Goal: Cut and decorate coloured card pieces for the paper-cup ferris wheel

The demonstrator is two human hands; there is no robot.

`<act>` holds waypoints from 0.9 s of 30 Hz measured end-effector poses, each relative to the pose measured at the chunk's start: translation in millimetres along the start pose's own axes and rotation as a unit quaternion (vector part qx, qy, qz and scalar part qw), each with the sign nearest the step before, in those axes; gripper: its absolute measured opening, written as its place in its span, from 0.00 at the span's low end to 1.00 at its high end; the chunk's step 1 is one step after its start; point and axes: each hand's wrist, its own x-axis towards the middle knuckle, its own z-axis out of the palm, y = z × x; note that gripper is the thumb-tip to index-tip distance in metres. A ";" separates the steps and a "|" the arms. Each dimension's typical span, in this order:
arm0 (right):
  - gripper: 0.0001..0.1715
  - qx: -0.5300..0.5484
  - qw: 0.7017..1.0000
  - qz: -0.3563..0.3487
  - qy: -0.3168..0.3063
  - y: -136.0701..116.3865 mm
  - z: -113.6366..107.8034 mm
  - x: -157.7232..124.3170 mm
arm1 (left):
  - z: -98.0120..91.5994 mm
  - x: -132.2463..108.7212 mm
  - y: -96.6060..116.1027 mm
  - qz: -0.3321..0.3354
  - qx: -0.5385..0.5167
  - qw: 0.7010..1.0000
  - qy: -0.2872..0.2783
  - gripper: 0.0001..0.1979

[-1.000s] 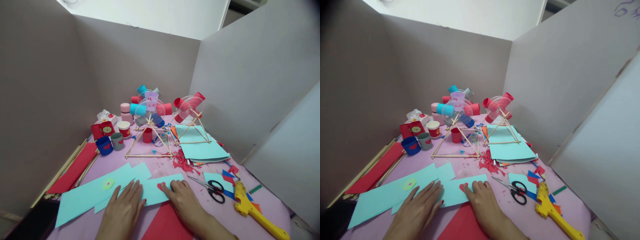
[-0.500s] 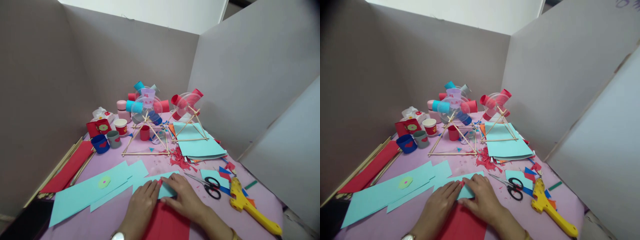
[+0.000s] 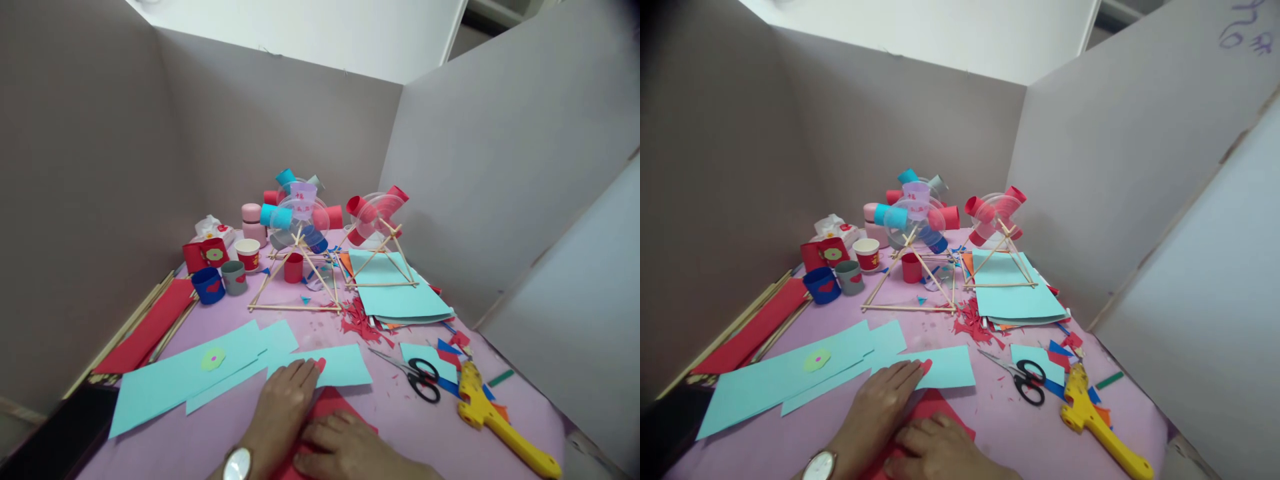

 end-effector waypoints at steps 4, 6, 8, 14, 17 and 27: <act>0.12 -0.020 0.998 -0.017 0.054 -0.8 -1.7 3.5 | -4.8 -3.6 -8.1 -0.008 -0.032 0.997 0.068 0.22; 0.12 -0.020 0.999 -0.008 0.043 -0.2 -4.8 6.0 | -8.4 -5.9 -13.4 0.001 -0.043 0.991 0.130 0.22; 0.18 -0.011 1.000 0.019 -0.005 1.8 -9.3 9.7 | -12.0 -8.1 -18.3 0.012 -0.042 0.980 0.192 0.21; 0.33 0.000 0.990 0.053 -0.128 7.9 -19.0 27.0 | -17.1 -16.6 -31.1 0.039 -0.016 0.958 0.283 0.18; 0.18 0.023 0.985 0.058 -0.160 7.5 -21.3 26.8 | -17.2 -21.3 -40.6 0.020 -0.030 0.955 0.294 0.16; 0.07 0.489 0.824 0.285 0.001 42.9 -69.1 28.9 | -35.0 -33.3 -70.0 -0.225 -0.151 0.847 0.458 0.08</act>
